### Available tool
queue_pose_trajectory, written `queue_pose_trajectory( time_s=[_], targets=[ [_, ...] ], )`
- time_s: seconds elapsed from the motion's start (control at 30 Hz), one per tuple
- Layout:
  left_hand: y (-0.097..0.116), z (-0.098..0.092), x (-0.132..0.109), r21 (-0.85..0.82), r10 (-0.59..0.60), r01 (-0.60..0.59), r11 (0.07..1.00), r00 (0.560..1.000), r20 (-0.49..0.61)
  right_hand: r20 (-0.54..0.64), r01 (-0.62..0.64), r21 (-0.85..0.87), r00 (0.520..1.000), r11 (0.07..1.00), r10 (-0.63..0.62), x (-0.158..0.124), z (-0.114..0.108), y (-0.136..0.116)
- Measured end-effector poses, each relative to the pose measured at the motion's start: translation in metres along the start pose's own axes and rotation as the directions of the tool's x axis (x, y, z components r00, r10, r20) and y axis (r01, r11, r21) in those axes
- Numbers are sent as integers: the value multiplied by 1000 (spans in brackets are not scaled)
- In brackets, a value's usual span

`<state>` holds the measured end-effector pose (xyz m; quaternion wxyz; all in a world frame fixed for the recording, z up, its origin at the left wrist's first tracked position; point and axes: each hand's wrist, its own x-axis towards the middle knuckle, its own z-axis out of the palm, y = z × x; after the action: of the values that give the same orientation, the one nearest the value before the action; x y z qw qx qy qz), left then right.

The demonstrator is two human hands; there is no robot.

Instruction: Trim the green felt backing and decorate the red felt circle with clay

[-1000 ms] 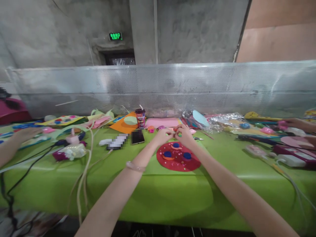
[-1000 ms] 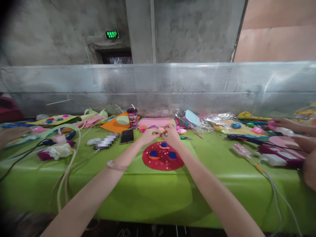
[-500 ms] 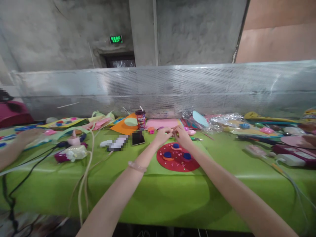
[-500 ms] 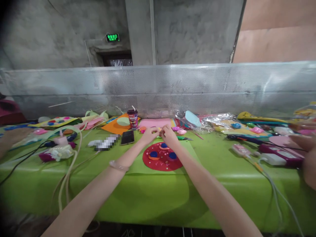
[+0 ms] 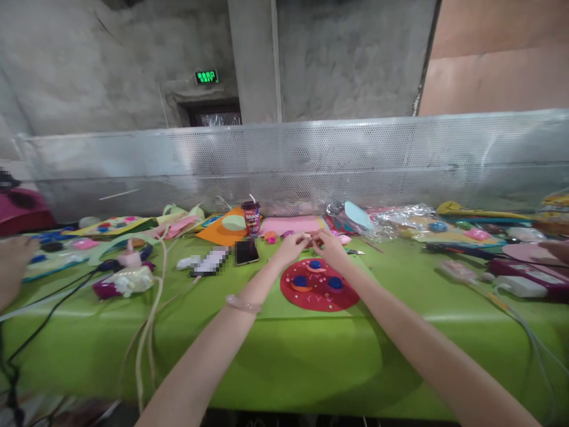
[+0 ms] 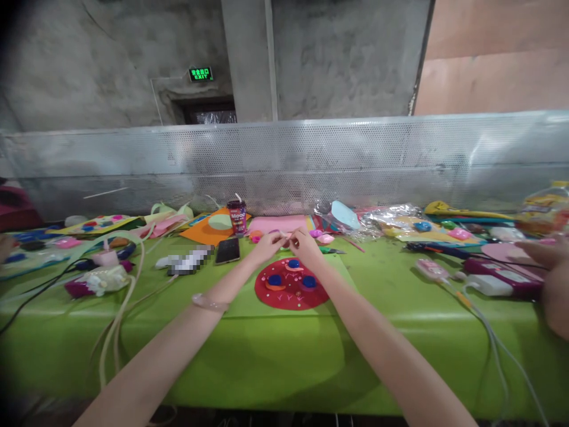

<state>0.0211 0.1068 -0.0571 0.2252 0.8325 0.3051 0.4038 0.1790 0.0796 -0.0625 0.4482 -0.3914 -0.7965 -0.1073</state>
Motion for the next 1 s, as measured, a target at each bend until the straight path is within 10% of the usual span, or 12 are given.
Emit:
queue_pose_trajectory(
  time_s=[0.57, 1.0],
  targets=[
    [0, 5, 5, 116, -28, 34, 993, 998, -55, 17, -119, -204, 992, 972, 125, 4, 10, -6],
    [1, 12, 4, 201, 4, 5, 980, 999, -45, -122, -184, -43, 976, 982, 178, 8, 4, 13]
  ],
)
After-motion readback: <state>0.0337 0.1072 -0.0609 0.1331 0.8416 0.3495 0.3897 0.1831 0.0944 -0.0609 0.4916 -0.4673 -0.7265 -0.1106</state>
